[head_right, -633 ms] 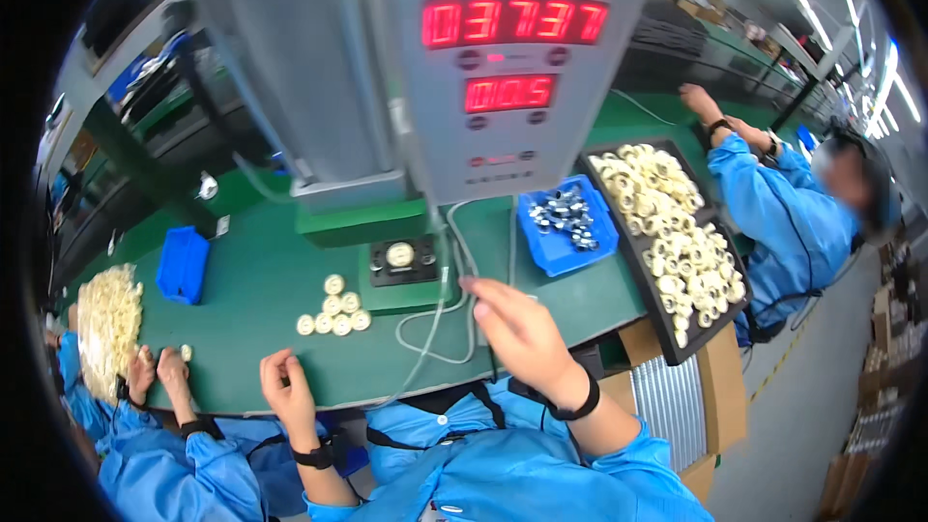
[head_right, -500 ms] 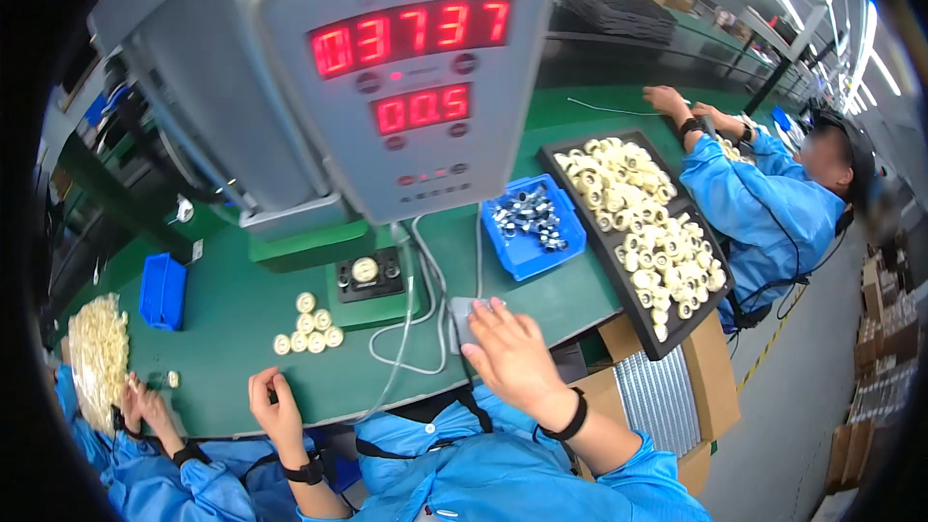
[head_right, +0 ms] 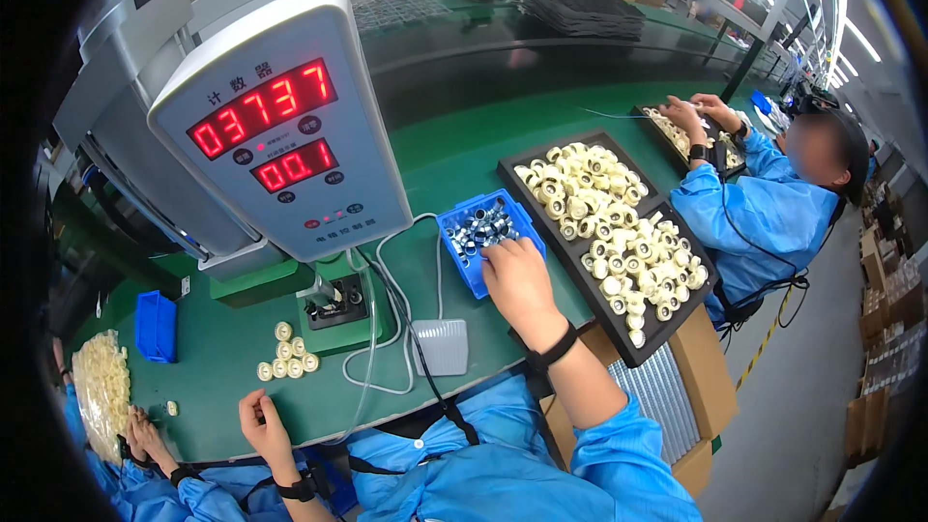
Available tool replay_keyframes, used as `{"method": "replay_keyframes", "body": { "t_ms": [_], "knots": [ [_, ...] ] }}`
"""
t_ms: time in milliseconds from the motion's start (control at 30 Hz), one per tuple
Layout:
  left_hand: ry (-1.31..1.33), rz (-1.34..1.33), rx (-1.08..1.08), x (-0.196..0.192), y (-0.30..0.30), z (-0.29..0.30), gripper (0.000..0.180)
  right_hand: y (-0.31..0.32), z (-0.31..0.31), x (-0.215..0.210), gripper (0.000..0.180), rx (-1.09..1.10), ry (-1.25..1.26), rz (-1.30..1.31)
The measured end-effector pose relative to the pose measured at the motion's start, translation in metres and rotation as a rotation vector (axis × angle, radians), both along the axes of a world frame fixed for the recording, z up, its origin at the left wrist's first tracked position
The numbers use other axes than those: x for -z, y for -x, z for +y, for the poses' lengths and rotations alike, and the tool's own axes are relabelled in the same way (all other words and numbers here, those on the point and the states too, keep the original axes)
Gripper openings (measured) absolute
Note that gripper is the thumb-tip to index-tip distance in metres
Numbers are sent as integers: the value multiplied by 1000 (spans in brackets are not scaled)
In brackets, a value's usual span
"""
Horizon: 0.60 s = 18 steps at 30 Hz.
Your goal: Assembling small plastic gear components using a benchtop pneumatic press machine.
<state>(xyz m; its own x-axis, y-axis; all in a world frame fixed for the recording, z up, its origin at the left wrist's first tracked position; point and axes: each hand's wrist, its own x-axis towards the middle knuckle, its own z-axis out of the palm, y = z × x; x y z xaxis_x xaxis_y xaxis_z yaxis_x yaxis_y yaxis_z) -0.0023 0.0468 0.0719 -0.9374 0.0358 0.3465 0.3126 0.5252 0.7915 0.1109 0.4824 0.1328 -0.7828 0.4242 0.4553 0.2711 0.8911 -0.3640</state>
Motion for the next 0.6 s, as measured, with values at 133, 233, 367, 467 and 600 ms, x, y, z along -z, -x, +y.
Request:
{"method": "replay_keyframes", "body": {
  "t_ms": [133, 233, 367, 467, 600],
  "knots": [
    [-82, -8, 8, 0, 0, 6, 7, 30, 10, 12, 11, -10, -145, -278],
    [-118, 18, 26, 4, -3, 5, 8, 42, 16, 27, 13, 27, -128, -352],
    [-29, 76, 117, -20, -4, 19, 11, 35, 22, 30, 13, -24, -102, -326],
    [39, 109, 220, -36, 5, 33, 15, 29, 24, 26, 8, 18, -92, -393],
    [269, 175, 358, -49, 6, 46, 21, 22, 17, 15, 11, 1, -22, -276]
  ]
}}
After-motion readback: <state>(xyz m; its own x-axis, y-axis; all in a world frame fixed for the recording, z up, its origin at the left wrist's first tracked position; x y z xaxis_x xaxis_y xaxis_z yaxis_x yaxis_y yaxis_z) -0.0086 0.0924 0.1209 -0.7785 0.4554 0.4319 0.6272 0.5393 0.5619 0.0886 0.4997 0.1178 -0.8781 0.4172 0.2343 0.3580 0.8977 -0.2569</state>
